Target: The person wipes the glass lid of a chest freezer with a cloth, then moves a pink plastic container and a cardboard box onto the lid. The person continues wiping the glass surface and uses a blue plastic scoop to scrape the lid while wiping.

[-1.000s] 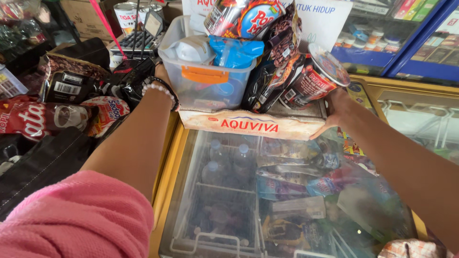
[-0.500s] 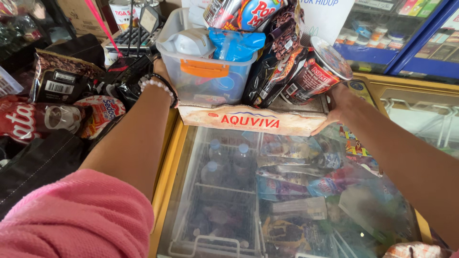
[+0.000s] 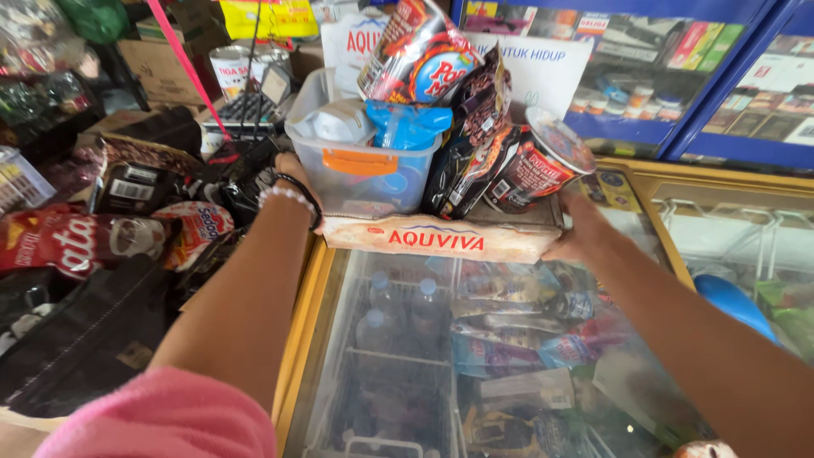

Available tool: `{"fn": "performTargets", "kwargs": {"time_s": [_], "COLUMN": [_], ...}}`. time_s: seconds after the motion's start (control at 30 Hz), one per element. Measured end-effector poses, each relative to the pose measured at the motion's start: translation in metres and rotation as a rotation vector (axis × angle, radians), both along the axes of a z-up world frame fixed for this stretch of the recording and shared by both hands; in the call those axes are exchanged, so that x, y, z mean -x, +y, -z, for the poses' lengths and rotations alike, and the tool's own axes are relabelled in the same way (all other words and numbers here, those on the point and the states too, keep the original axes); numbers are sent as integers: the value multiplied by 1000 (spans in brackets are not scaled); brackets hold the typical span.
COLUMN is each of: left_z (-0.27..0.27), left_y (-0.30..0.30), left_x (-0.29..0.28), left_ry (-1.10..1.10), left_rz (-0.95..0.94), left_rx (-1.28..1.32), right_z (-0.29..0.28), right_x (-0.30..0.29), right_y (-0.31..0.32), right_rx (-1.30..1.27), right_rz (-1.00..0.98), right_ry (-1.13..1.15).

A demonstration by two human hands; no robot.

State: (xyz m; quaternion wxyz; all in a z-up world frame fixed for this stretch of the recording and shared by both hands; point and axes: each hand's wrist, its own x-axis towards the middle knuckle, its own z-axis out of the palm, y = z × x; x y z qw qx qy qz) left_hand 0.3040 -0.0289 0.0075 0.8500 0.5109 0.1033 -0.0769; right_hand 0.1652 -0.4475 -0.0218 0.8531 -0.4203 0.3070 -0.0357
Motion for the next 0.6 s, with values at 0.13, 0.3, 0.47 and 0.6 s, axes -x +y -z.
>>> {"fn": "performTargets", "kwargs": {"time_s": [0.13, 0.3, 0.47, 0.6], "left_z": [-8, -15, -18, -13], "left_y": [-9, -39, -48, -46], "left_x": [31, 71, 81, 76], "left_ry": [63, 217, 263, 230], "left_rz": [59, 185, 192, 167], "left_rx": [148, 416, 554, 529], "right_z": [-4, -26, -40, -42], "right_x": [12, 35, 53, 56], "right_y": [20, 67, 86, 91], "right_rx": [180, -210, -317, -343], "right_rz": [6, 40, 146, 214], "right_ry": [154, -12, -60, -55]}}
